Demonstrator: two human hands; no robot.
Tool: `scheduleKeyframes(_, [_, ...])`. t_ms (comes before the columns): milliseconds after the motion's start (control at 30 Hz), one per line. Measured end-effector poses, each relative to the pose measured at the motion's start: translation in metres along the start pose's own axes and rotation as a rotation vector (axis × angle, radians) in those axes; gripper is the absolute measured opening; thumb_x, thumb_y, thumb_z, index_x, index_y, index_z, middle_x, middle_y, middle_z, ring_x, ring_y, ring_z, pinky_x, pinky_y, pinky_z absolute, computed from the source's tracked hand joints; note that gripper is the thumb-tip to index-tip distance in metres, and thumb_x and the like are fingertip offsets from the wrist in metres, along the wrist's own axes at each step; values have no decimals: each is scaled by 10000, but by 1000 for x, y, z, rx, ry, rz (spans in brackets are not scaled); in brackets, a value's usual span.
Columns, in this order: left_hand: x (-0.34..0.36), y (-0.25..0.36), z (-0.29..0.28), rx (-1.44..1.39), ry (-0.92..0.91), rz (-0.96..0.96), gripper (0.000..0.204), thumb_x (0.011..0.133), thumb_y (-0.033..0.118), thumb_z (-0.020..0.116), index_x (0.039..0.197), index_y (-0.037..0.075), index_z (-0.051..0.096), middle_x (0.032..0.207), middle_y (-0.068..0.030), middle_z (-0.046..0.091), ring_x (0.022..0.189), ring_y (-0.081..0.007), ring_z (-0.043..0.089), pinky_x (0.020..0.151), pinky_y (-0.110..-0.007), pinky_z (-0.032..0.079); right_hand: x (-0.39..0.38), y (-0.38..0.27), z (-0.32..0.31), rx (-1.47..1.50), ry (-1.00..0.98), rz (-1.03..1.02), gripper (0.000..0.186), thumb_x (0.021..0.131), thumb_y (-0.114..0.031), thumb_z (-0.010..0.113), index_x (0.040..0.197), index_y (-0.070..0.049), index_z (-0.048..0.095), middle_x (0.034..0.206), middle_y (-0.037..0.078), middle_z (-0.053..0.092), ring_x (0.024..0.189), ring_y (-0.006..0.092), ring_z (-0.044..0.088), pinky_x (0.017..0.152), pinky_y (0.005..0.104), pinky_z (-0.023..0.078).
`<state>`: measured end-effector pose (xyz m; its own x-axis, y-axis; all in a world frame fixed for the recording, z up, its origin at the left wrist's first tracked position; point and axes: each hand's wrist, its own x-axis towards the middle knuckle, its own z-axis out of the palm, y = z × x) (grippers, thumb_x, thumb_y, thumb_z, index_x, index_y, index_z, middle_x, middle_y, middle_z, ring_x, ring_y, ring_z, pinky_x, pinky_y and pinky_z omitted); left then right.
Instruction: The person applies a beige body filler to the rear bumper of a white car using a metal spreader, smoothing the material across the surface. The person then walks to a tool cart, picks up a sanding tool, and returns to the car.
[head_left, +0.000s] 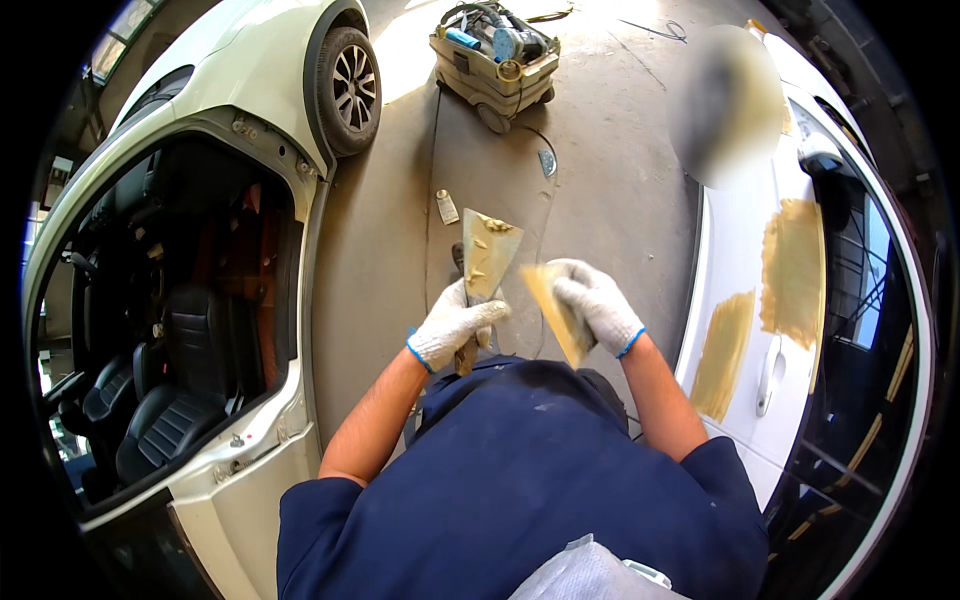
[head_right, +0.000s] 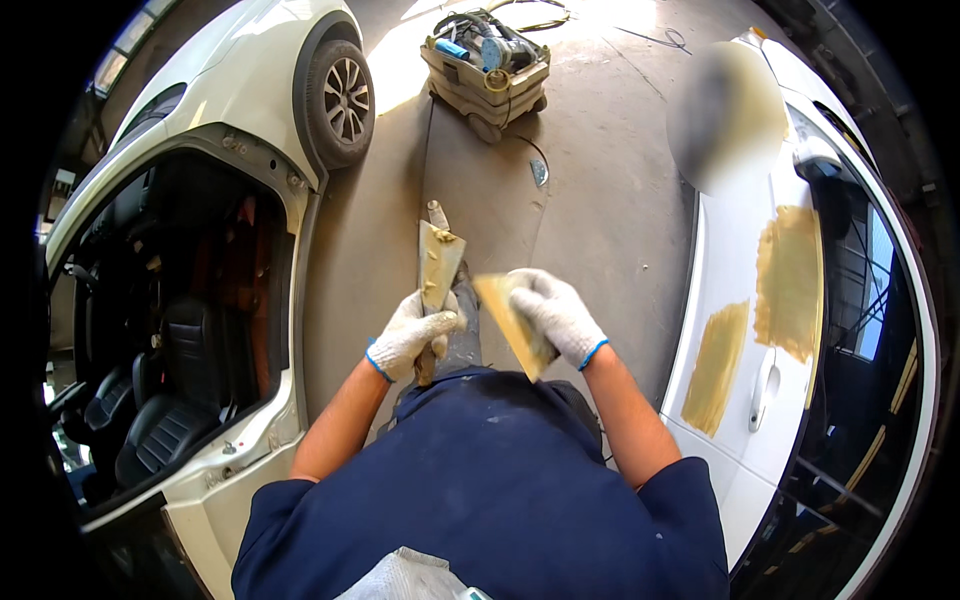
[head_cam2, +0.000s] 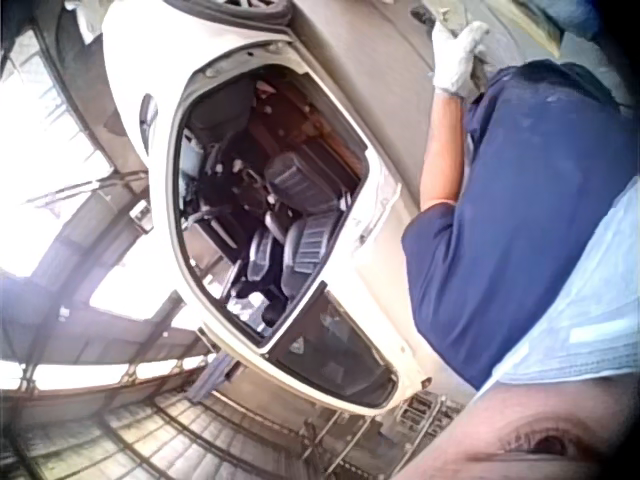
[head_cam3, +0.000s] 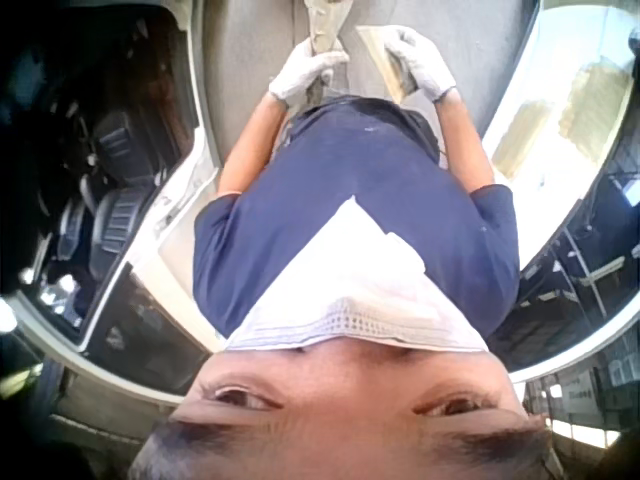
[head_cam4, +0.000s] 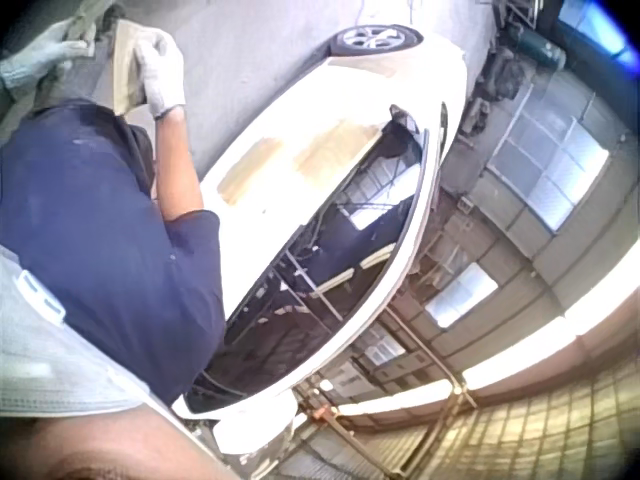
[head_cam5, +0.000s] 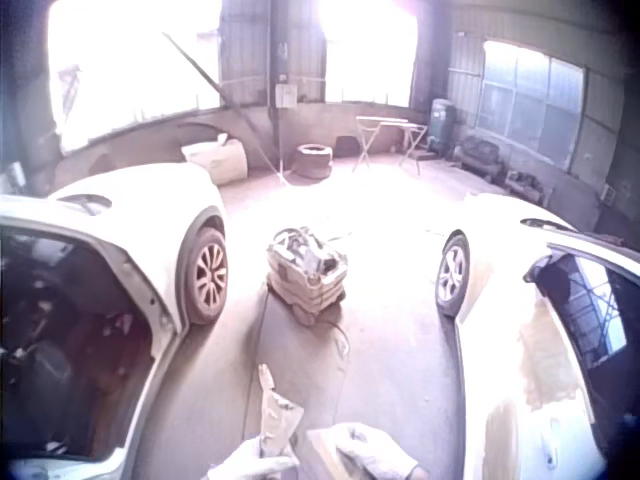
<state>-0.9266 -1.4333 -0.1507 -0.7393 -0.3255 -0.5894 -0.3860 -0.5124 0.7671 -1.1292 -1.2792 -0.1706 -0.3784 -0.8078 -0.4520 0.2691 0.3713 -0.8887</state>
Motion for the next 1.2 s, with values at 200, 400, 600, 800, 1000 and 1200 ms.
scheduleKeyframes(200, [136, 101, -98, -91, -128, 29, 504, 868, 119, 705, 1348, 39, 574, 859, -5, 631, 636, -70, 551, 559, -234, 483, 228, -55, -8, 464, 344, 68, 234, 952, -111, 594, 1170, -36, 553, 1073, 102, 656, 940, 219, 690, 792, 417, 612])
scheduleKeyframes(400, [271, 226, -156, -6, -102, 38, 418, 858, 148, 749, 1223, 18, 589, 959, -38, 642, 663, -89, 574, 581, -250, 518, 364, -142, 19, 416, 268, 164, 195, 935, -169, 684, 1073, -93, 571, 865, 7, 617, 668, 89, 567, 582, 243, 495])
scheduleKeyframes(600, [404, 337, -234, 289, 53, -21, 281, 856, 211, 733, 1031, 5, 659, 765, -33, 643, 572, -78, 523, 520, -243, 466, 498, -191, -40, 65, 109, 188, 228, 958, -185, 637, 1136, -43, 650, 969, 39, 674, 816, 126, 637, 683, 295, 552])
scheduleKeyframes(800, [514, 416, -368, 295, 458, -130, 257, 819, 198, 775, 995, 39, 675, 725, -21, 637, 518, -105, 534, 490, -259, 443, 679, -180, -106, -224, 389, 48, 208, 894, -158, 598, 1038, -35, 684, 974, 144, 726, 925, 241, 689, 865, 353, 533])
scheduleKeyframes(1000, [577, 474, -460, 150, 602, -172, 248, 833, 136, 764, 1047, 63, 661, 703, 8, 592, 517, -124, 534, 504, -260, 467, 838, -295, -104, -476, 146, 0, 290, 880, -198, 578, 1104, -42, 676, 1085, 201, 704, 1069, 353, 661, 943, 413, 507])
scheduleKeyframes(1200, [696, 547, -546, 84, 479, -243, 257, 863, 106, 764, 1088, 70, 647, 771, 4, 632, 586, -99, 579, 536, -260, 507, 998, -315, -71, -532, 192, 69, 307, 879, -213, 560, 1116, -57, 675, 1138, 204, 693, 1115, 374, 635, 967, 439, 490])
